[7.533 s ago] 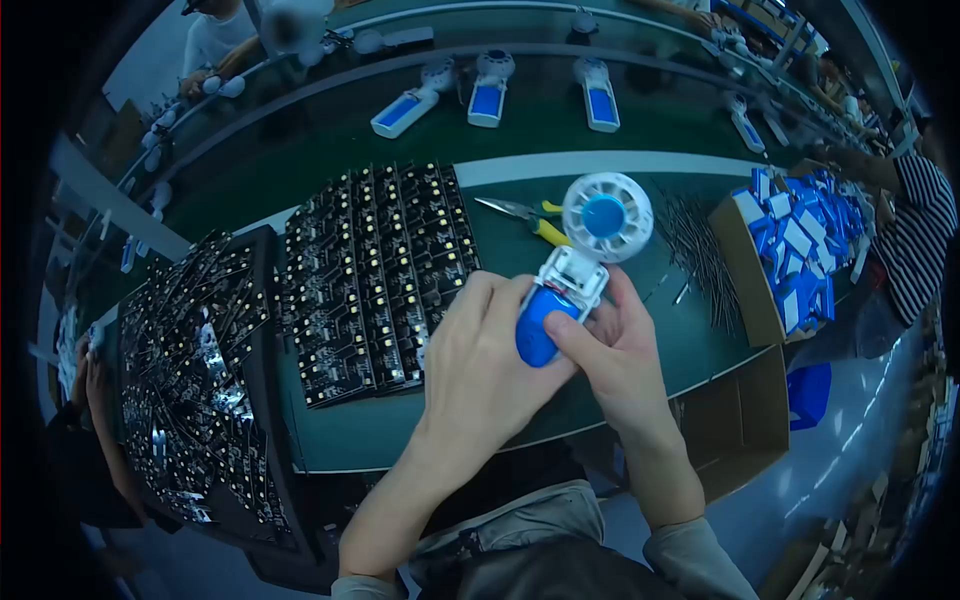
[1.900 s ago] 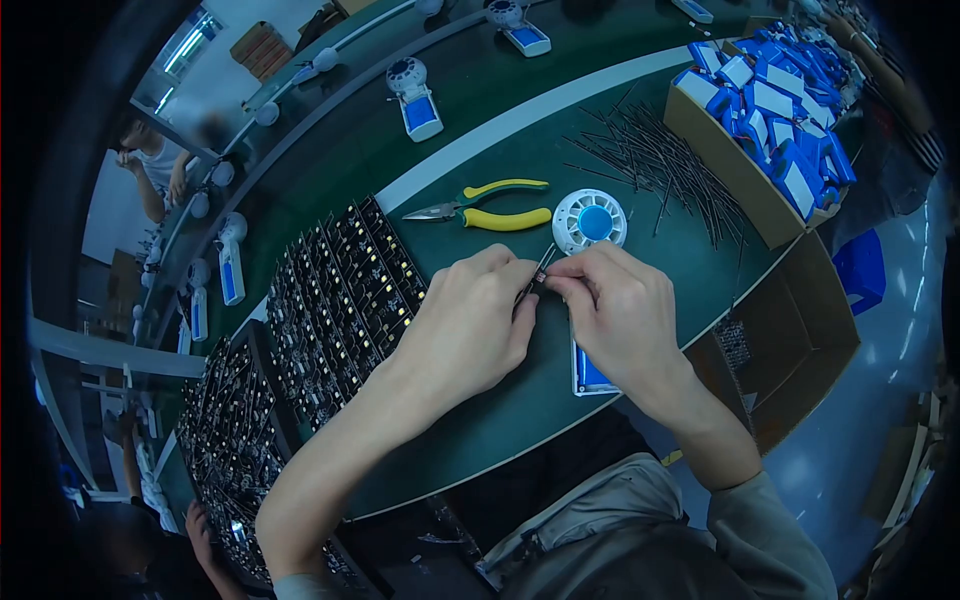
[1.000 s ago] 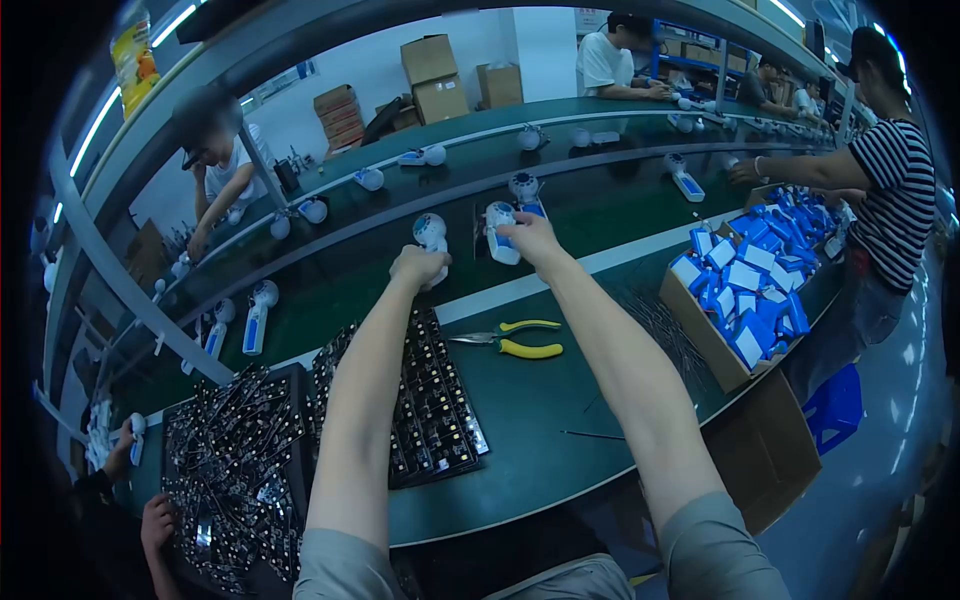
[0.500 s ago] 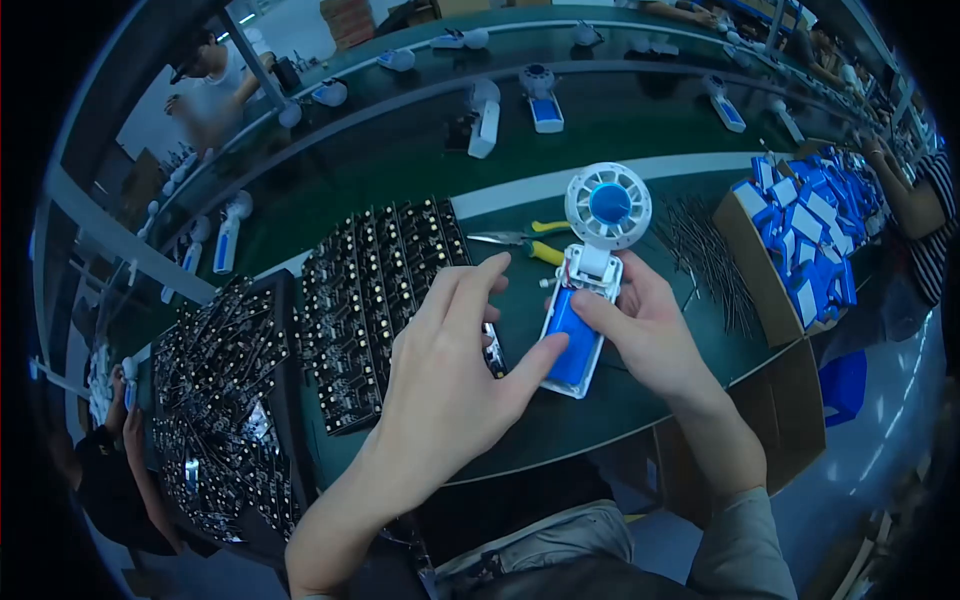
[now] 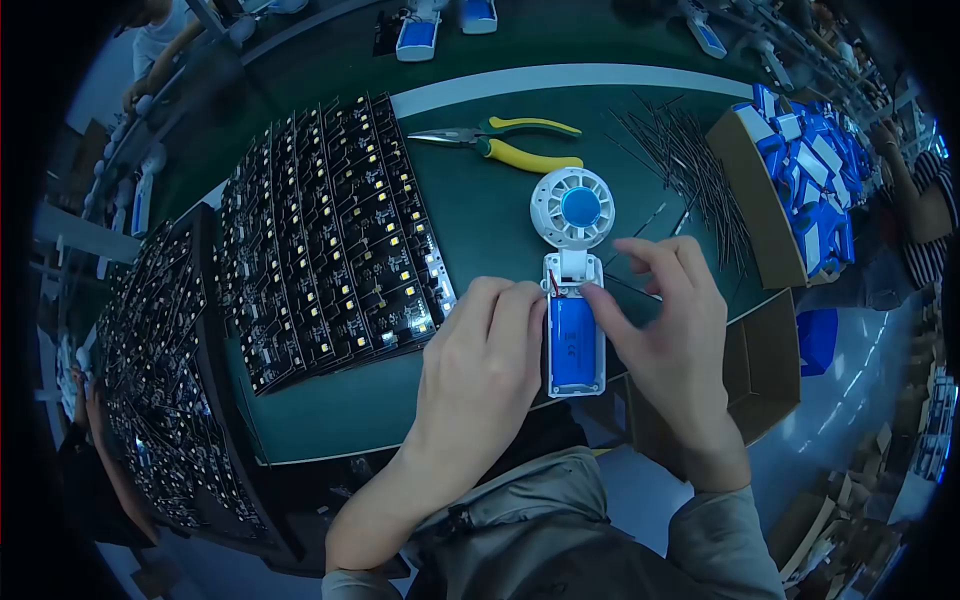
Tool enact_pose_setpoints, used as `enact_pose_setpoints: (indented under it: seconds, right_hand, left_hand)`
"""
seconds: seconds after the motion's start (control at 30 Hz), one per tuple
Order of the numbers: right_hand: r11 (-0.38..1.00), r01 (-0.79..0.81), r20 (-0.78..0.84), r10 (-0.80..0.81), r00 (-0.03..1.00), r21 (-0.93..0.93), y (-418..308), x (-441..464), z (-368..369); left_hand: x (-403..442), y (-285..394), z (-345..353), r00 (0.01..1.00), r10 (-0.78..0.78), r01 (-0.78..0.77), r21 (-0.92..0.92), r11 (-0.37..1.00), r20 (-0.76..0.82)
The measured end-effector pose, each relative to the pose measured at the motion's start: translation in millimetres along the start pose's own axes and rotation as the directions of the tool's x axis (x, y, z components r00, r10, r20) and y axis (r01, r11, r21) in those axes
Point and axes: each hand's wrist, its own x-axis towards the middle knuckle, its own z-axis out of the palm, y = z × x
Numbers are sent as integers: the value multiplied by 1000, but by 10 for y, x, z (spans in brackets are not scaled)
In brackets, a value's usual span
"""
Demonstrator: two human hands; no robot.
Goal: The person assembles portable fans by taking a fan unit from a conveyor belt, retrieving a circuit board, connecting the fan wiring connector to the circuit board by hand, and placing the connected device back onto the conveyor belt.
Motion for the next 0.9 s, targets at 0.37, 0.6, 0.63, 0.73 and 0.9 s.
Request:
enact_pose_setpoints:
  seconds: [0.37, 0.6, 0.63, 0.73, 0.9]
  right_hand:
    - [906, 220, 112, -276, 954, 361, -96, 136, 194]
    - [935, 184, 178, -245, 953, 304, -21, 203, 238]
    - [874, 434, 62, -456, 888, 218, 27, 216, 309]
    - [902, 302, 104, -348, 932, 307, 51, 185, 337]
    - [889, 314, 51, -350, 935, 333, -53, 189, 364]
  left_hand:
    - [-288, 121, -241, 999, -23, 12, 384, 923, 24]
    - [-782, -160, -1737, 991, 4, -48, 327, 944, 135]
    - [-796, -346, -1968, 991, -115, 76, 421, 904, 67]
    - [-880, -958, -2700, 927, -331, 358, 683, 637, -177]
    - [-791, -1583, -3166, 768, -617, 500, 765, 407, -174]
